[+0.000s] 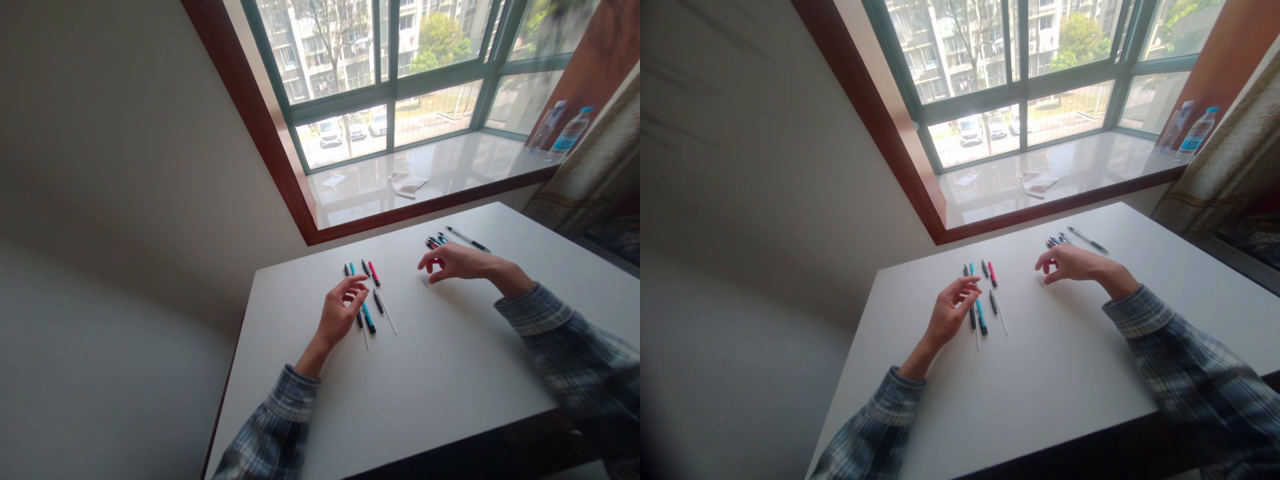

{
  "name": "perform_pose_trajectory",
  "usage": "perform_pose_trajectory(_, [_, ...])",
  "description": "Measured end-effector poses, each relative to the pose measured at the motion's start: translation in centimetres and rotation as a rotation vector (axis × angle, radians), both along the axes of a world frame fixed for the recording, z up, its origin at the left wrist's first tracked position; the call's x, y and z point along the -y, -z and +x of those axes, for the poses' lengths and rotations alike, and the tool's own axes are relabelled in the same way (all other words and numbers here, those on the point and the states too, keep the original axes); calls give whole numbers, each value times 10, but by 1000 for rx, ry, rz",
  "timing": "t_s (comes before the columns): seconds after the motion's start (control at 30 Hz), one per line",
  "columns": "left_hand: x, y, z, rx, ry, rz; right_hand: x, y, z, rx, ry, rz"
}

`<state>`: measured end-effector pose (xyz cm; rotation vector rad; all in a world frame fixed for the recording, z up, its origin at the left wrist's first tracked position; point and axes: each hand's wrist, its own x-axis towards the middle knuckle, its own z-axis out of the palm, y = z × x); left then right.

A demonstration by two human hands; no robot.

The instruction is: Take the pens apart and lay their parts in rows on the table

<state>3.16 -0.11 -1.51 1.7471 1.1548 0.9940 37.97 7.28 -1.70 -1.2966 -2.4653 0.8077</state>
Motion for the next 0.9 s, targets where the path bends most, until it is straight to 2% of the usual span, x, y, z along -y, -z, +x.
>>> perform_pose_trajectory(0.2, [-1,1,1,-13,-1,7,-5,9,14,37,11,-46])
perform_pose_trajectory(0.4, [0,0,1,-19,-2,5,-7,12,14,39,-2,-84])
perform_pose_trajectory(0.63, [-2,0,1,-21,-1,4,-3,6,8,5,7,-87])
perform_pose_trajectory(0.9, [-1,3,-1,-26,-4,-2,-5,1,21,60,23,-122])
